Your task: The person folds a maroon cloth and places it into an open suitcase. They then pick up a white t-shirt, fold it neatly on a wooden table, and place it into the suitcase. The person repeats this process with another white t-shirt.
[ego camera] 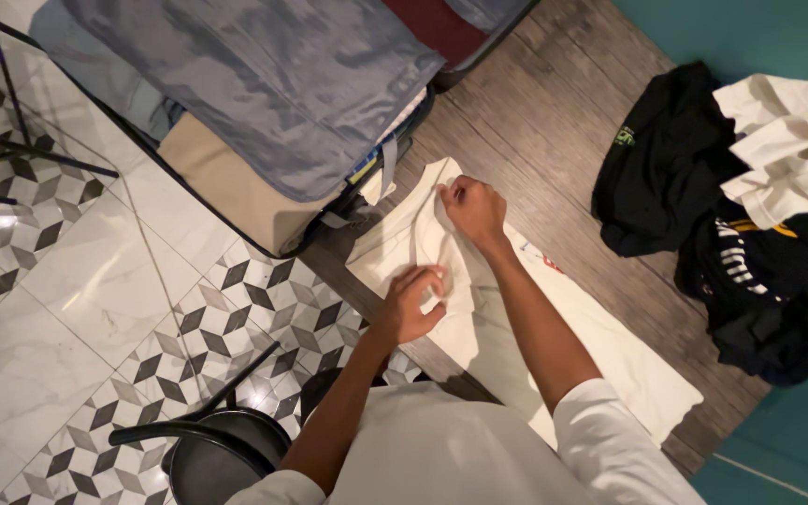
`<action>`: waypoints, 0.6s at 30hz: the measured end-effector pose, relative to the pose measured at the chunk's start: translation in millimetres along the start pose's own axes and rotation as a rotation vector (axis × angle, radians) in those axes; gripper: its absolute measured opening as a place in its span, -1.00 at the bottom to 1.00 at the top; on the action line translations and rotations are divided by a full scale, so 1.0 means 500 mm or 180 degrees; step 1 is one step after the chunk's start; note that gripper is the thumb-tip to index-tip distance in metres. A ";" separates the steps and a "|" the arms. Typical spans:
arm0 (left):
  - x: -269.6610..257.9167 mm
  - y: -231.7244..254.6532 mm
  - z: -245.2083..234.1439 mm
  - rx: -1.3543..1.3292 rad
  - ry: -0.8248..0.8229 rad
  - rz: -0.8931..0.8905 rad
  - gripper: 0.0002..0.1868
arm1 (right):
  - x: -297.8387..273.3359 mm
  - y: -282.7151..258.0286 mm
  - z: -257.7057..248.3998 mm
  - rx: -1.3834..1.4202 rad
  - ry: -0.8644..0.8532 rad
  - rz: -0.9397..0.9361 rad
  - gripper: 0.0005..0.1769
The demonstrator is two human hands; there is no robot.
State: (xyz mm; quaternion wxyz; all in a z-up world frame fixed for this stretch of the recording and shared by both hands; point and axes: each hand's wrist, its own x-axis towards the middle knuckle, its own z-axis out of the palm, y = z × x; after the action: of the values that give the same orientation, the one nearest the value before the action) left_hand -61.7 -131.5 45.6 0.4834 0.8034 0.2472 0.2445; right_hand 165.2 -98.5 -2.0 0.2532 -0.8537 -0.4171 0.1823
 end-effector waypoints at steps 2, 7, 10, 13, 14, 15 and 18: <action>0.013 0.013 -0.009 0.0426 0.0306 0.0064 -0.69 | -0.034 0.020 -0.001 0.0240 0.0305 0.0222 -0.67; 0.071 -0.024 -0.020 0.0634 0.0858 0.0523 -0.76 | -0.184 0.134 -0.054 0.0509 0.1280 0.0603 -0.80; 0.133 -0.079 -0.010 0.0652 0.0592 0.0734 -0.85 | -0.290 0.202 -0.104 0.0326 0.1560 0.0826 -0.85; 0.225 -0.141 0.009 0.0917 0.0281 0.0817 -0.82 | -0.348 0.269 -0.166 -0.0396 0.1633 0.0387 -0.87; 0.261 -0.163 0.014 0.1007 0.0153 0.0932 -0.81 | -0.362 0.288 -0.185 -0.0347 0.1516 0.0306 -0.87; 0.300 -0.185 0.021 0.1214 -0.0032 0.0986 -0.82 | -0.367 0.306 -0.207 -0.0296 0.1402 0.0220 -0.86; 0.379 -0.235 0.034 0.1572 -0.0540 0.1035 -0.80 | -0.371 0.330 -0.237 -0.0305 0.1101 0.0138 -0.82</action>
State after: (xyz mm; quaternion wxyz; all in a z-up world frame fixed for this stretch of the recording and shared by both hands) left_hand 73.9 25.7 -37.7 0.2469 0.9432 0.1262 0.1832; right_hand 220.8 -367.5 15.5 0.2762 -0.8922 -0.3570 0.0181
